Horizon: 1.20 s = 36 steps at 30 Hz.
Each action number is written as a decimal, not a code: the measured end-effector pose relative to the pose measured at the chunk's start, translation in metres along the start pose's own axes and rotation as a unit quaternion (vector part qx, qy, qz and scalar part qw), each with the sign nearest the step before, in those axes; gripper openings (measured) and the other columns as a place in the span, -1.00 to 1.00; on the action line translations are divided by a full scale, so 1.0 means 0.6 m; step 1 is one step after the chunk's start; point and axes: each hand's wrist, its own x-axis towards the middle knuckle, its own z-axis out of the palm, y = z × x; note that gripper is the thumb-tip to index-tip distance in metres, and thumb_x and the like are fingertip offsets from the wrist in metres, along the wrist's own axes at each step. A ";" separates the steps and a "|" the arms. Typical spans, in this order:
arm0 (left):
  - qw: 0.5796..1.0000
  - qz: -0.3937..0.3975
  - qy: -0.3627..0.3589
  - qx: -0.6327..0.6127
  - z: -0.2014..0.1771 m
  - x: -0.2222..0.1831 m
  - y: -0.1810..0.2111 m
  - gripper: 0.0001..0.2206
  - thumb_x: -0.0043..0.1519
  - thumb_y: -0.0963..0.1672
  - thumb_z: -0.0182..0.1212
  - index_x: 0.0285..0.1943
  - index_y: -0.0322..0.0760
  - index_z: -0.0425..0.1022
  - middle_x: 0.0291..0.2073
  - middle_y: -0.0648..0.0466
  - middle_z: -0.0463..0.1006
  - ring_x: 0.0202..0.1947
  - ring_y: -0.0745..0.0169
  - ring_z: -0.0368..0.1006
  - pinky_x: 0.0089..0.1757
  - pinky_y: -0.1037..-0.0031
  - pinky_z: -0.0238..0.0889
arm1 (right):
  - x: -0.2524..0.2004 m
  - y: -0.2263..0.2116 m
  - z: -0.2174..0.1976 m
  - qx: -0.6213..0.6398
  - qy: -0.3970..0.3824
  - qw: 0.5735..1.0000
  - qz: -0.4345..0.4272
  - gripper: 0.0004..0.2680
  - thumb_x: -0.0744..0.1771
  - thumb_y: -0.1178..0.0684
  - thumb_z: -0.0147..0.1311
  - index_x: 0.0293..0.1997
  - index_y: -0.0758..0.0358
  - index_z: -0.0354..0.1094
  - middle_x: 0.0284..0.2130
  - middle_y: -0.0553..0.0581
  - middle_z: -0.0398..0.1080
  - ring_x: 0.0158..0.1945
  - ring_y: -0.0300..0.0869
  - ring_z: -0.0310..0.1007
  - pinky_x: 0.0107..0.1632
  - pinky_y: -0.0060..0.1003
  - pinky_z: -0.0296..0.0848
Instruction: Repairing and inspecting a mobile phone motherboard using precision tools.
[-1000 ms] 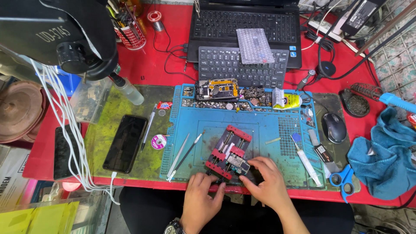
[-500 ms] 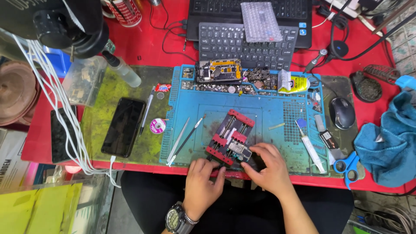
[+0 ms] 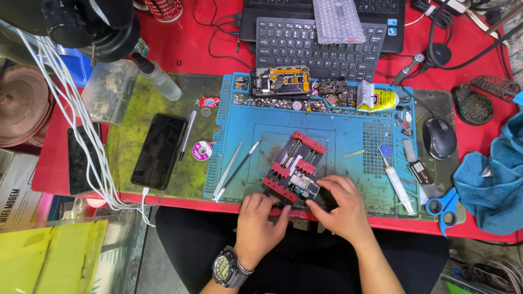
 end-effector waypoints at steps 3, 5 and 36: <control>1.000 0.005 0.002 -0.013 -0.007 0.004 0.005 -0.78 0.25 -0.03 0.24 -0.19 -0.27 0.58 -0.38 0.04 0.45 -0.31 0.03 0.38 -0.27 0.29 0.32 | 0.001 0.000 0.001 -0.004 0.002 1.000 -0.009 -0.65 0.22 -0.14 0.34 0.01 0.17 0.50 -0.05 0.04 0.47 0.04 -0.08 0.45 0.03 -0.10 0.47; 1.000 0.002 0.002 -0.008 -0.001 0.002 0.001 -0.81 0.23 -0.05 0.29 -0.19 -0.26 0.58 -0.38 0.05 0.44 -0.31 0.04 0.37 -0.28 0.29 0.33 | 0.001 -0.002 0.000 -0.006 0.000 1.000 -0.012 -0.65 0.22 -0.15 0.34 0.01 0.17 0.50 -0.05 0.04 0.47 0.05 -0.08 0.44 0.04 -0.11 0.47; 0.999 -0.027 -0.004 -0.019 0.004 -0.003 -0.004 -0.78 0.22 -0.01 0.31 -0.20 -0.20 0.58 -0.37 0.08 0.46 -0.28 0.06 0.40 -0.28 0.28 0.34 | -0.002 0.011 0.008 -0.014 -0.027 1.000 0.000 -0.62 0.21 -0.22 0.34 0.00 0.14 0.49 -0.08 0.01 0.48 -0.01 -0.12 0.45 -0.02 -0.13 0.49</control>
